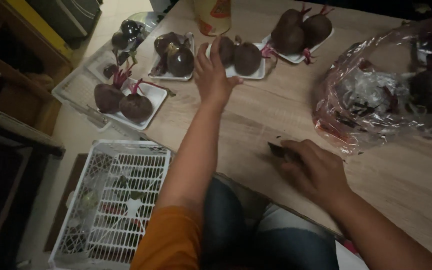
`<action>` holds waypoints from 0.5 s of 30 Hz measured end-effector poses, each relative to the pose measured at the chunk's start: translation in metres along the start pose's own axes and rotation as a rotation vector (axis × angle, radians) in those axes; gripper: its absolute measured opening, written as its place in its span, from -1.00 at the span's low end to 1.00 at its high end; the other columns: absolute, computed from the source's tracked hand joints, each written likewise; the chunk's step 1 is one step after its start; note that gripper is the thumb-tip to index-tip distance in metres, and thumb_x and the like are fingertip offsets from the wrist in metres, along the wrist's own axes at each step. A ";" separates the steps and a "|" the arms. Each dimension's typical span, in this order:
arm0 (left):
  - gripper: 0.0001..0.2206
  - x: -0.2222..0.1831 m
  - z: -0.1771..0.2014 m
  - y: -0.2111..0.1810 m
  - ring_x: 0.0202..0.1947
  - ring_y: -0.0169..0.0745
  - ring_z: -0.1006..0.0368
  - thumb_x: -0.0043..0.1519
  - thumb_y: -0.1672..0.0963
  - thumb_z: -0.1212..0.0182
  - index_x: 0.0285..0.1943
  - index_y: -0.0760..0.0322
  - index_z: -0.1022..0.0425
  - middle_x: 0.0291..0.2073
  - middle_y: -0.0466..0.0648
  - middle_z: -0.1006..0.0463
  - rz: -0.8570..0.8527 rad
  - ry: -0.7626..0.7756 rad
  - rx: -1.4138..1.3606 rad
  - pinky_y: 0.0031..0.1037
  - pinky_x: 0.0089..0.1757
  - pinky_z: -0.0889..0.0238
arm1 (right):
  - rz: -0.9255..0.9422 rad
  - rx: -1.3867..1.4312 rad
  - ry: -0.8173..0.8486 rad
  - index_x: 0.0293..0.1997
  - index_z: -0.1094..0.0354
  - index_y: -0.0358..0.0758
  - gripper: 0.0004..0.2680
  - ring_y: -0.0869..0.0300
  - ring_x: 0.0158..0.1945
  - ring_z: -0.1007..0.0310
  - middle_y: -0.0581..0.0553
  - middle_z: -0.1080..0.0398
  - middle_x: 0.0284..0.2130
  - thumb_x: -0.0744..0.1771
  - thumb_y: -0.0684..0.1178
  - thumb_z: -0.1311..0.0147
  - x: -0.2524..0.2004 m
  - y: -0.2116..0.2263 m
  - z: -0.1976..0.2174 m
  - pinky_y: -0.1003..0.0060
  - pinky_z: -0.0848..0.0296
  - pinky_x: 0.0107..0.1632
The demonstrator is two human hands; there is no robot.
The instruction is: Trimming the stems and roots of beetroots and placing them on individual trays
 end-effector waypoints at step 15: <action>0.00 0.007 -0.004 0.008 0.16 0.28 -0.40 0.02 0.24 -0.56 0.57 0.05 0.14 0.34 0.21 0.05 0.027 -0.040 -0.386 -0.28 0.16 -0.30 | -0.021 0.029 0.032 0.22 -0.33 -0.17 -0.72 0.09 -0.22 -0.48 -0.11 -0.46 -0.20 0.39 0.04 -0.02 0.003 -0.007 -0.009 0.27 -0.37 -0.13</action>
Point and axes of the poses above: each hand's wrist, its own x-axis towards the middle knuckle, its own z-axis out of the back of the hand, y = z × x, the point moved 3 cm from there along x, towards the middle knuckle
